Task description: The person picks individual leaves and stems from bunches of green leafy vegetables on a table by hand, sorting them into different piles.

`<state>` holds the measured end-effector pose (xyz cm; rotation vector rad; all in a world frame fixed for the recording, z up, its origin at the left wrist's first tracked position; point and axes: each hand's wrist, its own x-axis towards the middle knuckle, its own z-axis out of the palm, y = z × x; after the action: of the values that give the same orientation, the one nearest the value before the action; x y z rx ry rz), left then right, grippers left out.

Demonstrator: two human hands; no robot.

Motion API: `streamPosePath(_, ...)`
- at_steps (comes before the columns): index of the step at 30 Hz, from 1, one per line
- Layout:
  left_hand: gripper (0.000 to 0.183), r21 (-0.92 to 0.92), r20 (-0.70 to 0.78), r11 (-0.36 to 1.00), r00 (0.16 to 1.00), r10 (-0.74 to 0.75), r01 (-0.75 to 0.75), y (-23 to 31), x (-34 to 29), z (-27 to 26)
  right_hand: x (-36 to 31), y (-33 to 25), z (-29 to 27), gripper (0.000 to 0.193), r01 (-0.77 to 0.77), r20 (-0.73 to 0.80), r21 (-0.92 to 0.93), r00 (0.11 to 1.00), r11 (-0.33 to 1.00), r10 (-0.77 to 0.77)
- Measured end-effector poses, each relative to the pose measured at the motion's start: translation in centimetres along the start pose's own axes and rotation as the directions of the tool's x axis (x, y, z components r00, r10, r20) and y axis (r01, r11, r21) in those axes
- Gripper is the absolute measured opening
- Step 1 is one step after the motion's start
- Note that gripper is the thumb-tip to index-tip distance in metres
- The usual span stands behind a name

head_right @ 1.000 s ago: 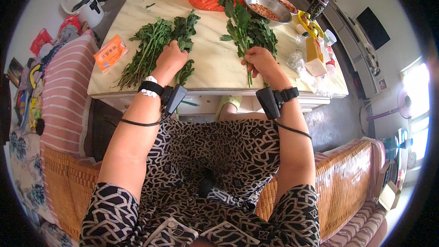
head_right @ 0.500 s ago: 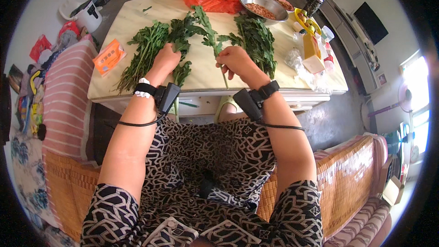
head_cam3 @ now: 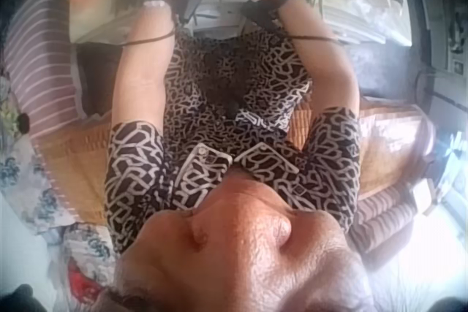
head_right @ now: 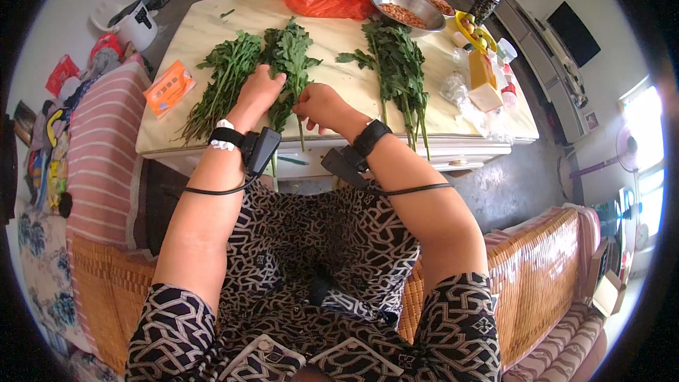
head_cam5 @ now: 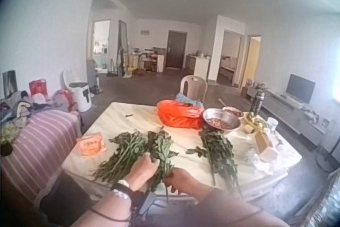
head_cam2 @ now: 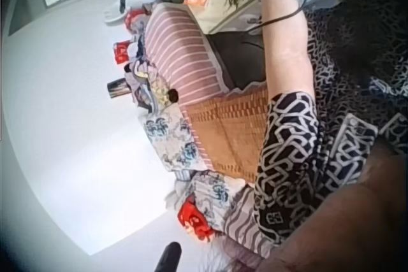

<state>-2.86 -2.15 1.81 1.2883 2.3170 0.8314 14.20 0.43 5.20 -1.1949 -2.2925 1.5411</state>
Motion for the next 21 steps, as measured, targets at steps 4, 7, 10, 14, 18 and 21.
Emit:
streamPosePath(4,0.069,-0.023,0.056,1.0,0.998,0.016,-0.014,0.1,-0.3,-0.5,0.1,0.4,0.2,0.024,-0.007,0.006,-0.053,1.0,0.999,0.008)
streamPosePath(7,0.072,-0.025,0.056,0.999,0.998,0.025,-0.023,0.1,-0.7,-0.7,-0.1,0.3,0.0,0.025,0.002,0.045,-0.09,0.999,0.996,0.002)
streamPosePath(10,0.073,-0.01,0.058,1.0,0.998,0.019,-0.018,0.6,-1.1,-1.0,-0.5,0.2,-0.7,0.025,0.019,-0.016,-0.162,1.0,0.987,-0.022)
streamPosePath(14,0.071,0.018,-0.016,0.999,0.999,0.04,-0.039,1.0,-1.6,-1.1,-1.0,1.3,-2.8,0.024,-0.027,-0.14,-0.192,0.99,0.981,0.0)
streamPosePath(18,0.061,0.058,-0.095,0.995,0.991,0.09,-0.084,1.1,-1.4,-0.9,-1.7,2.9,-5.9,0.024,-0.091,-0.234,-0.156,0.971,0.984,0.052)
streamPosePath(21,0.052,0.006,-0.173,0.987,0.972,0.156,-0.158,0.8,-1.1,-0.7,-2.9,3.9,-7.7,0.02,-0.106,-0.337,-0.069,0.938,0.992,0.077)
